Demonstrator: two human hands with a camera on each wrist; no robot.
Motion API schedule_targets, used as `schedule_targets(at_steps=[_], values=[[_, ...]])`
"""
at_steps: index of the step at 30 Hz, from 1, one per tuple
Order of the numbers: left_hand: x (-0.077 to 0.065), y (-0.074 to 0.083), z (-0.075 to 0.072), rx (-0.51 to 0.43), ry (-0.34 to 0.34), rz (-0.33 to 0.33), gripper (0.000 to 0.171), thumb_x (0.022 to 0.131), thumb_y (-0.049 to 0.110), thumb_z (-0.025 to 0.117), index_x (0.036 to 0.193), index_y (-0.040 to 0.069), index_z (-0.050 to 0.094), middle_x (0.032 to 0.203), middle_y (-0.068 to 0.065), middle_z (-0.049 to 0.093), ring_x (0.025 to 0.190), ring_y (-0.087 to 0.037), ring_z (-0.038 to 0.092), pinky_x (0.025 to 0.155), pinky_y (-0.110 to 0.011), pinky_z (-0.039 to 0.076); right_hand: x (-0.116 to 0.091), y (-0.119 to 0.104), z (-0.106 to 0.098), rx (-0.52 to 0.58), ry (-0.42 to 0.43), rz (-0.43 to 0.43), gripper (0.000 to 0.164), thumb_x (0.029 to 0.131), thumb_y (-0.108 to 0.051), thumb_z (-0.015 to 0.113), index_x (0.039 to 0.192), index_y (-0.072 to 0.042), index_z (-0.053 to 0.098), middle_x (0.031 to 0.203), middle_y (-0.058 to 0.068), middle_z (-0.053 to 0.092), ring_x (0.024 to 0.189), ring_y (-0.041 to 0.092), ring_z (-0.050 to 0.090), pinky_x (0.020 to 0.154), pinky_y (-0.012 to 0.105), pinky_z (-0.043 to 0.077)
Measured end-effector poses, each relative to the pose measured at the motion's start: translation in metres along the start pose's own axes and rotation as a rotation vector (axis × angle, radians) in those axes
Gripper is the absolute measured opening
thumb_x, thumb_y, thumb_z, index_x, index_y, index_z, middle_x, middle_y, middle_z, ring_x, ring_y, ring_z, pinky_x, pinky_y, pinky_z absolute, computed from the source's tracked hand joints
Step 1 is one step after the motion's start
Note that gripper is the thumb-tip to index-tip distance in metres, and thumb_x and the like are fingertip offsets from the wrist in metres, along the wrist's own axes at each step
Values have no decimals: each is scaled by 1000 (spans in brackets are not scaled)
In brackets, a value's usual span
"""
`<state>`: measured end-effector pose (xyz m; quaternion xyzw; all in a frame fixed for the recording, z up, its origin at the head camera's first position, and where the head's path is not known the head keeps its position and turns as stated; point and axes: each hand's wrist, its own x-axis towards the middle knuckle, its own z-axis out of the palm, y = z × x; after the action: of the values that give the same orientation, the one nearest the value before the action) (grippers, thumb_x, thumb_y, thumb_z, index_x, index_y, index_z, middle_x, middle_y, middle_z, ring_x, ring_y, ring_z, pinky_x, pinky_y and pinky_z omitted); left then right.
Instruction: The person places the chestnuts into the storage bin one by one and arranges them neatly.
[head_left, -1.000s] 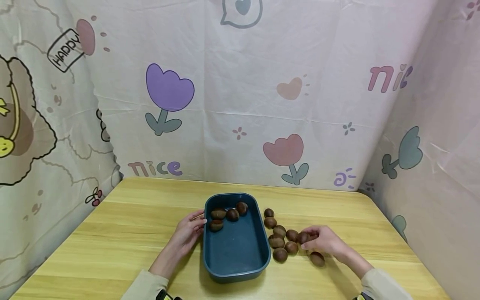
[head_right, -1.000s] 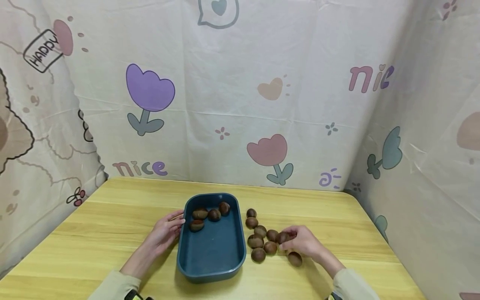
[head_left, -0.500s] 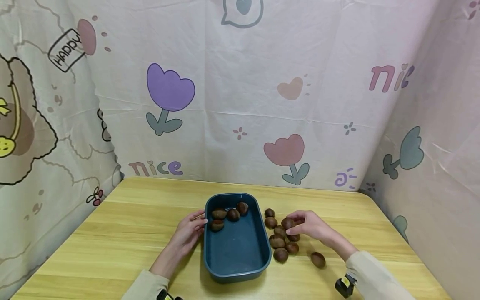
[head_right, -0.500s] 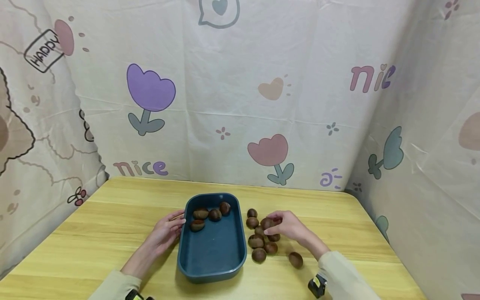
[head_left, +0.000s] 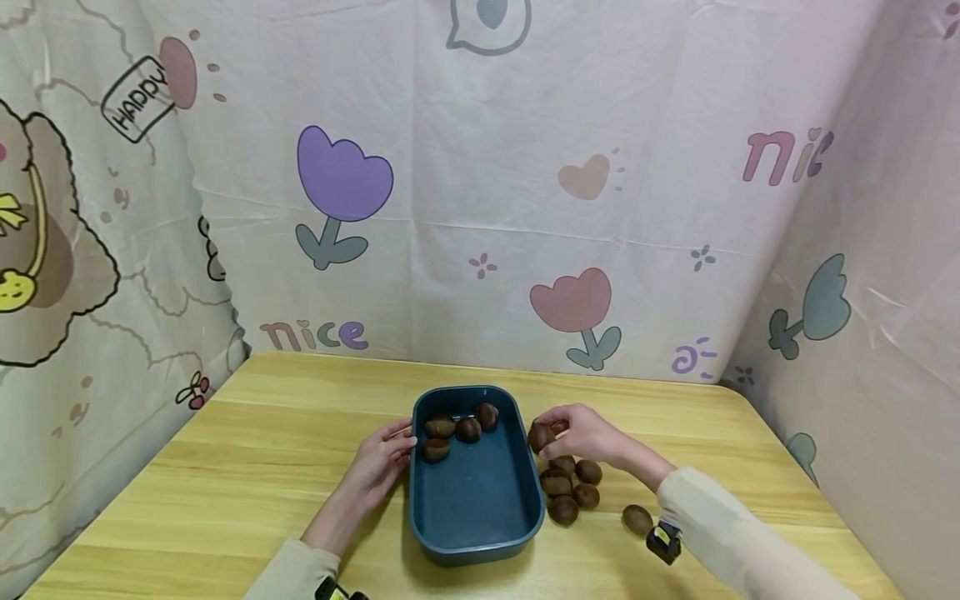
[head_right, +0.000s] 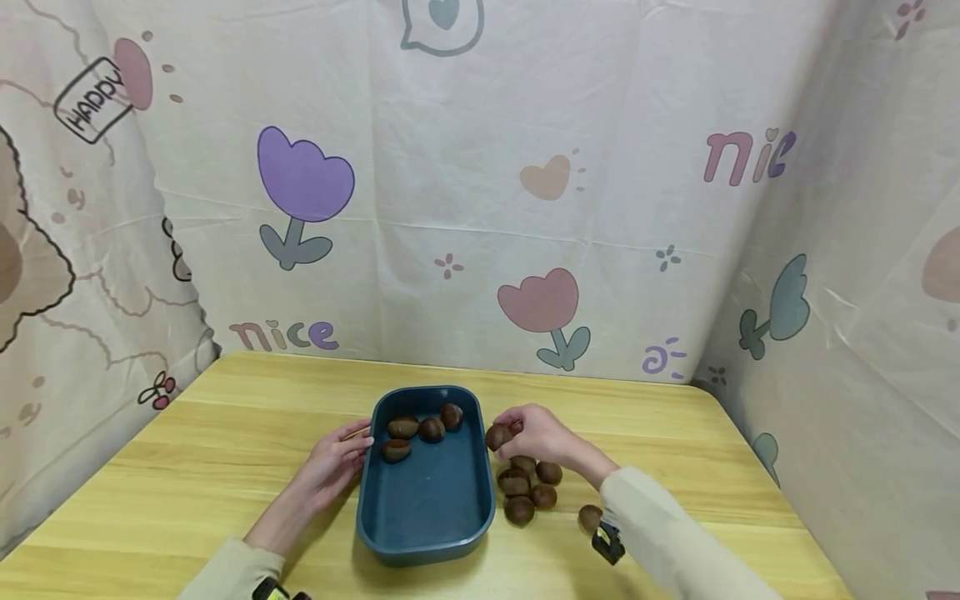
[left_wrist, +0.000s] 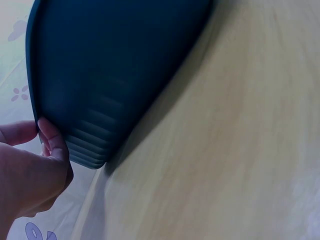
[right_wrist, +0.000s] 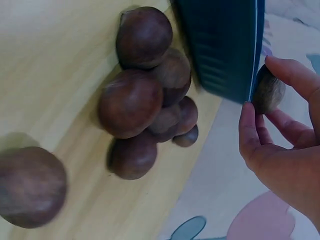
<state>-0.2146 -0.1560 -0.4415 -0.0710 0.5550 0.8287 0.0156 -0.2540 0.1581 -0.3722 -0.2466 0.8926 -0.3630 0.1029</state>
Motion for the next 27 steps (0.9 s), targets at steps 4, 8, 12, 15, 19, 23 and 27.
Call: schedule_targets(at_steps=[4,8,12,15,19,23,27], values=[[0,-1,0,-2,1,1,44,93,-8,48,135,-14,36,102,-9,56,79,-12,55,70,-22,45,10,-11,5,-33,-23,-27,43,74,-12,81,113,0,67,101,5,67,88,20,58,81,41,50],[0,-1,0,-3,0,6,44,93,-8,48,135,-14,36,101,-9,56,78,-11,55,70,-22,45,20,-21,12,-19,-41,-19,43,75,-14,82,113,-1,67,95,2,65,81,18,54,73,34,49],[0,0,0,0,2,0,44,93,-8,47,135,-14,36,102,-9,56,77,-11,54,70,-22,45,29,-30,21,21,-61,-5,45,75,-14,83,115,0,67,93,1,63,80,18,53,70,30,49],[0,0,0,-1,4,-1,44,93,-7,48,135,-14,36,102,-9,56,78,-11,55,70,-22,45,35,-37,29,50,-75,-2,46,76,-12,82,117,2,66,93,2,63,80,19,52,68,30,49],[0,0,0,2,0,0,43,93,-7,48,135,-14,36,103,-10,56,80,-12,55,71,-22,45,43,-44,40,91,-82,25,45,76,-9,82,116,2,66,95,3,62,81,19,52,69,30,50],[0,0,0,2,4,0,42,93,-7,49,133,-14,38,105,-12,56,81,-13,55,71,-23,45,49,-48,51,149,-73,57,42,74,-7,83,113,1,68,101,5,62,83,19,53,71,30,49],[1,0,0,-5,9,0,41,92,-7,50,131,-14,40,105,-12,56,80,-13,55,70,-23,46,53,-48,60,209,-76,61,40,74,-2,82,111,2,68,106,7,59,85,19,53,73,31,49]])
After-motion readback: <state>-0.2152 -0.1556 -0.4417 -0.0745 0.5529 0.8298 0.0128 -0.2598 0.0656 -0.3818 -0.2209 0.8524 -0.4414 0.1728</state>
